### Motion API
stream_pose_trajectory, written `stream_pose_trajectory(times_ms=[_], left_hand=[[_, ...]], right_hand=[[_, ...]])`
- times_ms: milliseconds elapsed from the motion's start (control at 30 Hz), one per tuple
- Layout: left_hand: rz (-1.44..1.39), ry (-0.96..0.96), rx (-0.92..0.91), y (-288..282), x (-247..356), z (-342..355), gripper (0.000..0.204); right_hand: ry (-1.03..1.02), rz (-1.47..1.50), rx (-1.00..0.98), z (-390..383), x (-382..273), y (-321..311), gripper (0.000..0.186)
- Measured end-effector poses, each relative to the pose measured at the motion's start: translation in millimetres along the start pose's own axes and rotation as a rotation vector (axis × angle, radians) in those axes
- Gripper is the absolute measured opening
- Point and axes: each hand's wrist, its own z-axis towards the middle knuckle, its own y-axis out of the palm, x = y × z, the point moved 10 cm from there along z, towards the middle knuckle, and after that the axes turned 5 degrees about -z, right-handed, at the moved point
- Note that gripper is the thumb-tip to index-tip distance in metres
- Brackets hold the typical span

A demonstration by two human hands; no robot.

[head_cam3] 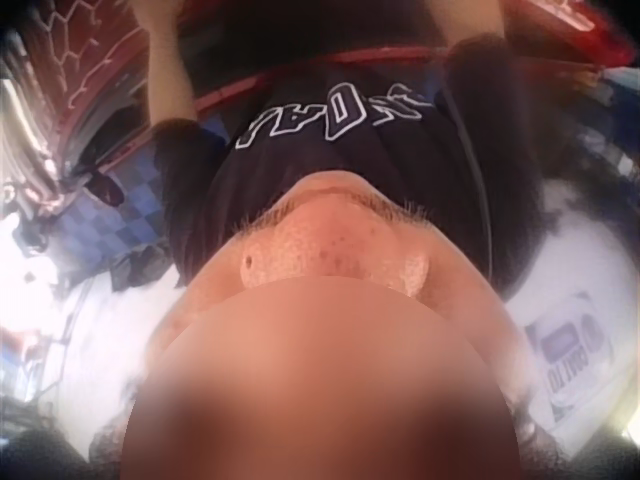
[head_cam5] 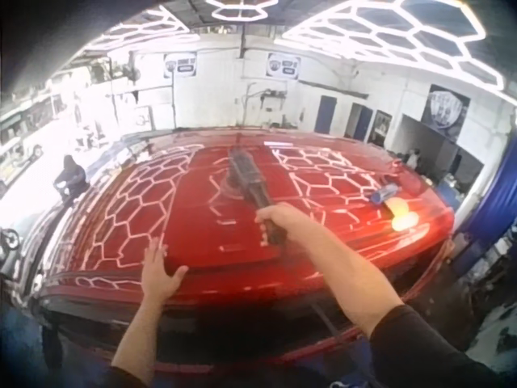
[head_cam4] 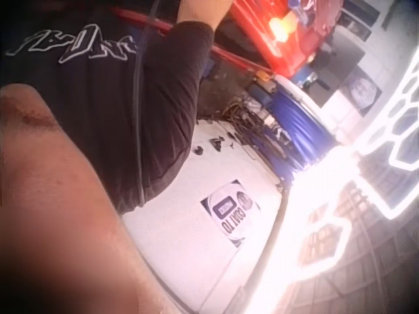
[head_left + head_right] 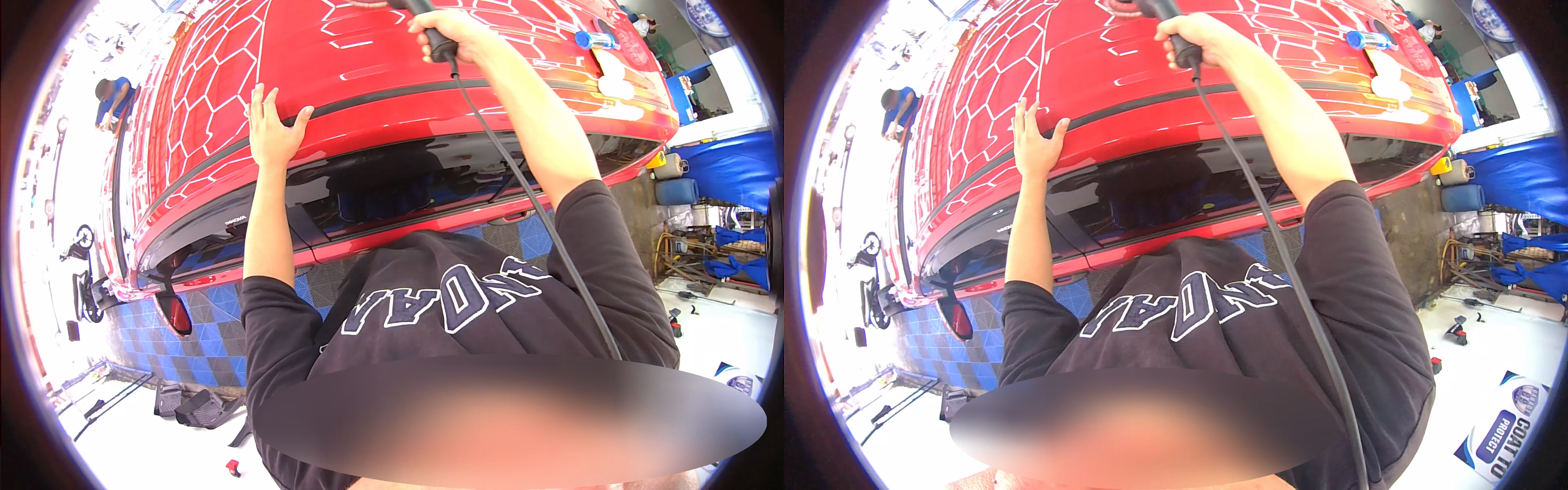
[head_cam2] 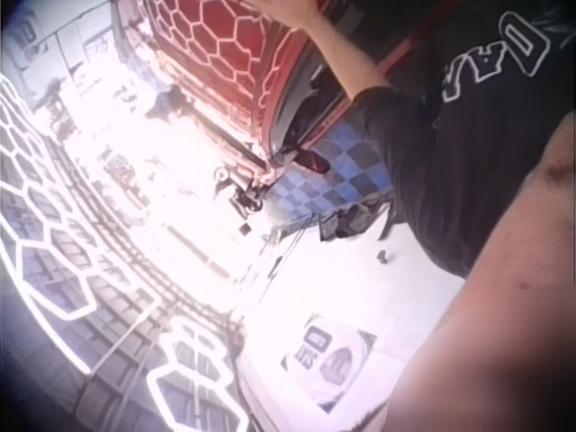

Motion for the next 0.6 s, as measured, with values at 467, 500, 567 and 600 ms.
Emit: stream_pose_trajectory(times_ms=[467, 500, 567, 600], left_hand=[[0.003, 0.004, -0.003, -1, -9, 0, 0.080], [0.002, 0.014, 0.003, -1, -8, 2, 0.080], [-0.001, 0.011, -0.004, 1, -8, 4, 0.080], [-0.001, 0.008, -0.007, 2, -7, 4, 0.080]], right_hand=[[-0.066, -0.016, -0.184, 34, -28, 129, 0.018], [-0.060, -0.008, -0.186, 33, -29, 128, 0.018], [-0.081, 0.034, -0.169, 47, -25, 118, 0.017], [-0.091, 0.053, -0.162, 54, -24, 113, 0.017]])
